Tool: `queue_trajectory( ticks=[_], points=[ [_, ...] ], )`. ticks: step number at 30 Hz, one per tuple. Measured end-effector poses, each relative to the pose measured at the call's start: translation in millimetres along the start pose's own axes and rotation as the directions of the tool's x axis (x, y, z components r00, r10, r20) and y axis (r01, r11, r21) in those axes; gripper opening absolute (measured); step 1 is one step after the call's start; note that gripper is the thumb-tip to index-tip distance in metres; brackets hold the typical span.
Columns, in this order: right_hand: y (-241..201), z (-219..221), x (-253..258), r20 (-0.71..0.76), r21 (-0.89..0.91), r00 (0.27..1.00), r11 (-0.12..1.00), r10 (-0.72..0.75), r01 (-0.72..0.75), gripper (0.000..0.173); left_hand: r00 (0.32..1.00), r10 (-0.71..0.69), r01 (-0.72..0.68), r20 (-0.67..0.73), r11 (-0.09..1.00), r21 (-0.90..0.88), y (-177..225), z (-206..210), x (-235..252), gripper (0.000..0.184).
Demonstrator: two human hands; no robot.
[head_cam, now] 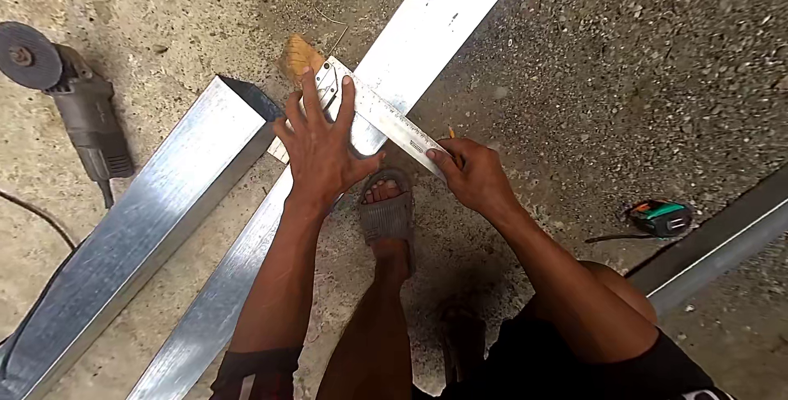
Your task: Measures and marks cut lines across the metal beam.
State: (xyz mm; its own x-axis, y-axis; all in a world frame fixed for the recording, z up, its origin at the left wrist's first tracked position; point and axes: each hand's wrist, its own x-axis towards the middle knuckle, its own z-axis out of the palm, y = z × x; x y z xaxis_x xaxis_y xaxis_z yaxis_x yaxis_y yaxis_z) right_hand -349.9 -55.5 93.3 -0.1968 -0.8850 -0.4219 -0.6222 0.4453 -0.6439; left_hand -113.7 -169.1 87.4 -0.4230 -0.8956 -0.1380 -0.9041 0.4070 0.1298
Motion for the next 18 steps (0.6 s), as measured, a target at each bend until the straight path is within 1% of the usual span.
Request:
queue_trajectory(
  ticks=[4, 14, 18],
  points=[
    [-0.1, -6.2, -4.6, 0.000, 0.005, 1.000, 1.000, 0.008, -0.008, 0.034, 0.999, 0.014, -0.015, 0.042, 1.000, 0.028, 1.2, -6.1, 4.3, 0.128],
    [-0.4, -6.1, -3.3, -0.002, 0.000, 1.000, 1.000, 0.008, -0.008, 0.033, 1.000, 0.028, -0.028, -0.009, 0.999, 0.025, 0.9, -0.1, 3.9, 0.126],
    [2.7, -7.0, -1.3, -0.030, 0.053, 0.999, 0.998, -0.027, 0.029, 0.035, 1.000, 0.003, -0.003, -0.017, 1.000, 0.023, 1.2, -0.8, 5.3, 0.126]
  ],
)
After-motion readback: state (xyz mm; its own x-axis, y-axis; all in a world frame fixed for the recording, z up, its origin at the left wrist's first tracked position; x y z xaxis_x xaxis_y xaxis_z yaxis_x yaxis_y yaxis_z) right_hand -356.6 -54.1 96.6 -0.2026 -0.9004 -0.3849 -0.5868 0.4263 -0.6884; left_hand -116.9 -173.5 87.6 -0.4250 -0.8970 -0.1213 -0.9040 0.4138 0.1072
